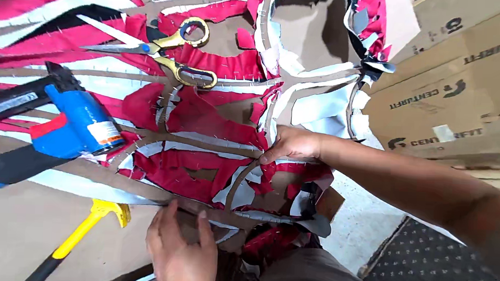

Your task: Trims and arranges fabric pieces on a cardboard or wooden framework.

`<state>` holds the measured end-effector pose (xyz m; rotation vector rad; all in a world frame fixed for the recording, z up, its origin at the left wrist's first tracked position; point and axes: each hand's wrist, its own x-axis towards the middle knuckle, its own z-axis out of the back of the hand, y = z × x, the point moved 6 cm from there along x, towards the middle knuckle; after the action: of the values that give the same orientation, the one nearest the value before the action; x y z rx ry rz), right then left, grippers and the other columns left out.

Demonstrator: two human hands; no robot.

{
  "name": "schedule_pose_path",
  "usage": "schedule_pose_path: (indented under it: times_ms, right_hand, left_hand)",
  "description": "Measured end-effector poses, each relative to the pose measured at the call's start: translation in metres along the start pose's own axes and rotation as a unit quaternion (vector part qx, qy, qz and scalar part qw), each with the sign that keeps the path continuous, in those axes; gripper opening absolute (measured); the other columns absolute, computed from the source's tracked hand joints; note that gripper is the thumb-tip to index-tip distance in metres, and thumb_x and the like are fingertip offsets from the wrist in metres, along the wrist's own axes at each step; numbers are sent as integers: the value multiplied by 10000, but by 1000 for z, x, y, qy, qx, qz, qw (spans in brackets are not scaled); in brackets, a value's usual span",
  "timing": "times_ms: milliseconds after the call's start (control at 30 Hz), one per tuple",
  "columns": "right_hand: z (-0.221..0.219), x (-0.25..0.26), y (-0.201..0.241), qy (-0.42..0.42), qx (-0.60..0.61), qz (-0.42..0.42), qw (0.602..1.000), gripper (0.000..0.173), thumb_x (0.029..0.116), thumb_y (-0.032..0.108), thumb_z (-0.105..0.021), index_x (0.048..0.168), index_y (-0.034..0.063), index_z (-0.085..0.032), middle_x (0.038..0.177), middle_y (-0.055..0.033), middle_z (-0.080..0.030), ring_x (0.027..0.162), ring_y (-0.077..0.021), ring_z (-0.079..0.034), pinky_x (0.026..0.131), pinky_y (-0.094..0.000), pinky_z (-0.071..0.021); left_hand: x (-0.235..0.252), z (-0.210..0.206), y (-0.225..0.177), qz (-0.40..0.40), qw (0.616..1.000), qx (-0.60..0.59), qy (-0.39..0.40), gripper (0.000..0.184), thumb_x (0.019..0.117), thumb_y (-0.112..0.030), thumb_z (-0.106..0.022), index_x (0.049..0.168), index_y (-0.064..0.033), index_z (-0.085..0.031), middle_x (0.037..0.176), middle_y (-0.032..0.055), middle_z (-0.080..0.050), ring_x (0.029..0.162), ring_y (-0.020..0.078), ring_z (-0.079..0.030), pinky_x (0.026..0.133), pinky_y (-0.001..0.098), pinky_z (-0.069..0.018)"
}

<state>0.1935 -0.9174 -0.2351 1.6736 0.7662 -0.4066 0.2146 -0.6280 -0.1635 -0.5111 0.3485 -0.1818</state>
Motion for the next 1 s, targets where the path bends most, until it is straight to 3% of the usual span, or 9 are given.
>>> schedule_pose_path:
  times_ms: [67, 133, 200, 267, 367, 467, 567, 700, 1000]
  right_hand:
    - [3, -9, 6, -72, -147, -22, 986, 405, 832, 171, -856, 1180, 60, -681, 1044, -38, -743, 985, -107, -704, 925, -360, -591]
    - [2, -22, 10, -163, -245, -52, 954, 404, 848, 350, -842, 1121, 89, -696, 946, -55, -724, 894, -174, -696, 832, -462, -577]
    - [-5, -34, 9, -228, -285, -85, 927, 435, 939, 453, -729, 1160, 87, -649, 896, -91, -674, 824, -248, -670, 754, -519, -559]
    - [-13, -37, 1, -285, -249, -100, 920, 423, 1007, 495, -610, 1162, 103, -648, 851, -93, -660, 781, -261, -662, 710, -524, -548]
    - [-20, -33, -1, -406, -246, -66, 878, 490, 1000, 575, -565, 1162, 118, -636, 857, -88, -687, 797, -275, -693, 699, -542, -566]
    - [-29, -30, 3, -532, -350, 25, 771, 640, 986, 573, -570, 1362, 54, -585, 1276, -122, -661, 1178, -277, -639, 989, -504, -520]
    - [-26, -19, -1, -539, -384, -17, 749, 860, 1002, 680, -413, 1546, 14, -409, 1598, -175, -417, 1485, -304, -401, 1212, -567, -310]
    - [-23, -1, -6, -517, -408, -76, 748, 863, 1029, 680, -270, 1585, 26, -356, 1678, -136, -295, 1568, -268, -241, 1267, -581, -160]
    - [-19, 7, -7, -517, -431, -70, 736, 837, 1055, 629, -273, 1568, -29, -353, 1676, -176, -281, 1577, -281, -213, 1279, -561, -128]
  left_hand:
    - [22, -7, -15, -136, 989, 55, 7, 532, 995, -364, -574, 1333, 44, -623, 1382, 302, -582, 1318, 491, -533, 1088, 630, -428]
    - [42, -32, -35, -263, 960, 94, 28, 567, 1013, -427, -523, 1393, -16, -613, 1470, 237, -547, 1401, 428, -483, 1154, 649, -350]
    - [52, -65, -49, -361, 925, 111, 48, 627, 1035, -487, -479, 1507, -77, -518, 1610, 148, -419, 1521, 334, -339, 1230, 649, -206]
    - [54, -83, -50, -405, 904, 126, 57, 651, 1052, -509, -408, 1577, -124, -426, 1681, 75, -310, 1569, 270, -234, 1257, 624, -153]
    - [52, -87, -49, -412, 897, 150, 49, 660, 1053, -491, -368, 1600, -122, -380, 1695, 62, -277, 1579, 268, -203, 1262, 611, -140]
    - [52, -87, -50, -419, 892, 164, 48, 663, 1065, -483, -344, 1617, -116, -338, 1702, 77, -254, 1586, 281, -171, 1265, 615, -116]
    - [52, -89, -50, -406, 894, 175, 69, 665, 1063, -473, -346, 1623, -116, -322, 1704, 82, -245, 1587, 285, -161, 1261, 617, -114]
    - [53, -91, -50, -399, 896, 178, 80, 672, 1065, -486, -353, 1632, -130, -298, 1708, 66, -237, 1590, 268, -151, 1264, 610, -107]
    - [57, -100, -50, -398, 890, 204, 84, 675, 1068, -482, -336, 1634, -117, -287, 1716, 74, -207, 1594, 273, -129, 1266, 604, -96]
